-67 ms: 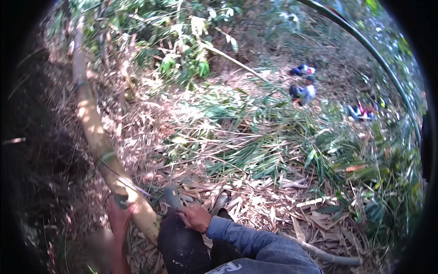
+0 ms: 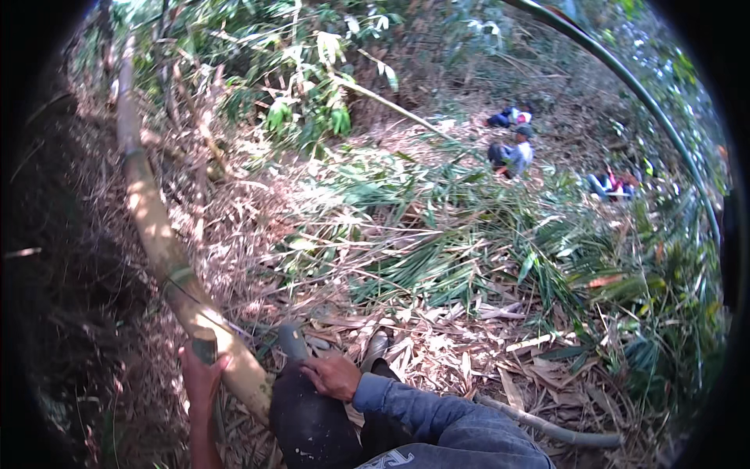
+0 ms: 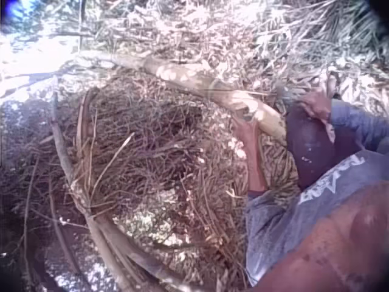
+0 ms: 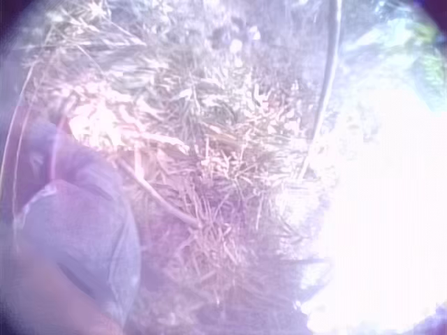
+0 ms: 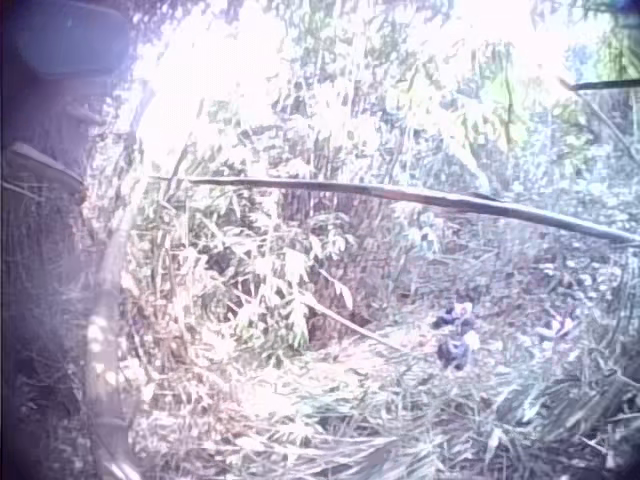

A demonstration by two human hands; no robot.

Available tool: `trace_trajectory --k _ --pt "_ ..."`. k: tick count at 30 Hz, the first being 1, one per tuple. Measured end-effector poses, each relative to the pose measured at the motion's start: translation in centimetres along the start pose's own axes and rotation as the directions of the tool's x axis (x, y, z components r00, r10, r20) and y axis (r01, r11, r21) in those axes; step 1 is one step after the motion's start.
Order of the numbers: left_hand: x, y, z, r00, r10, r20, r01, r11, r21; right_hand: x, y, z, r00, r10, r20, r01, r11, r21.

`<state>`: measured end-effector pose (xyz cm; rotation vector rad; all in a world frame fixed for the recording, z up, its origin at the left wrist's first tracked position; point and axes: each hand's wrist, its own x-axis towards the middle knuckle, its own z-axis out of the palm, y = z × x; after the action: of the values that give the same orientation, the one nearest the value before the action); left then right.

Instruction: The person uses a machete to cut a section from a bamboo stalk in a forest. They then use the machete to scrape and clean the outer surface of the cut bamboo piece.

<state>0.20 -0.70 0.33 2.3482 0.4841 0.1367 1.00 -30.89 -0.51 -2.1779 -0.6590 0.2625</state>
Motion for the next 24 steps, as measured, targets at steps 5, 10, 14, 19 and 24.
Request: trace_trajectory --k 5,10,14,19,24 --pt "0.6 0.4 0.4 0.987 -0.120 0.103 0.132 0.984 -0.118 -3.3 0.9 0.2 0.996 0.092 0.004 -0.092 0.996 0.007" --pt "1.1 -3.9 0.7 1.000 -0.003 0.001 0.003 0.993 -0.114 -3.2 -0.9 -0.4 0.996 0.087 -0.029 -0.086 0.995 0.044" --pt "1.5 -4.2 0.6 0.997 -0.003 0.081 0.006 0.999 -0.037 -3.2 -0.4 0.3 0.995 0.036 -0.096 -0.033 0.999 0.040" --pt "0.9 -3.0 1.2 0.998 -0.015 0.064 0.011 0.998 0.064 -1.3 -1.6 -1.0 0.995 0.100 0.011 -0.101 0.994 0.039" --pt "0.4 -3.9 1.8 0.999 -0.006 -0.042 0.011 0.992 0.122 1.2 -1.5 -0.4 1.000 0.021 -0.021 -0.022 0.999 -0.040"
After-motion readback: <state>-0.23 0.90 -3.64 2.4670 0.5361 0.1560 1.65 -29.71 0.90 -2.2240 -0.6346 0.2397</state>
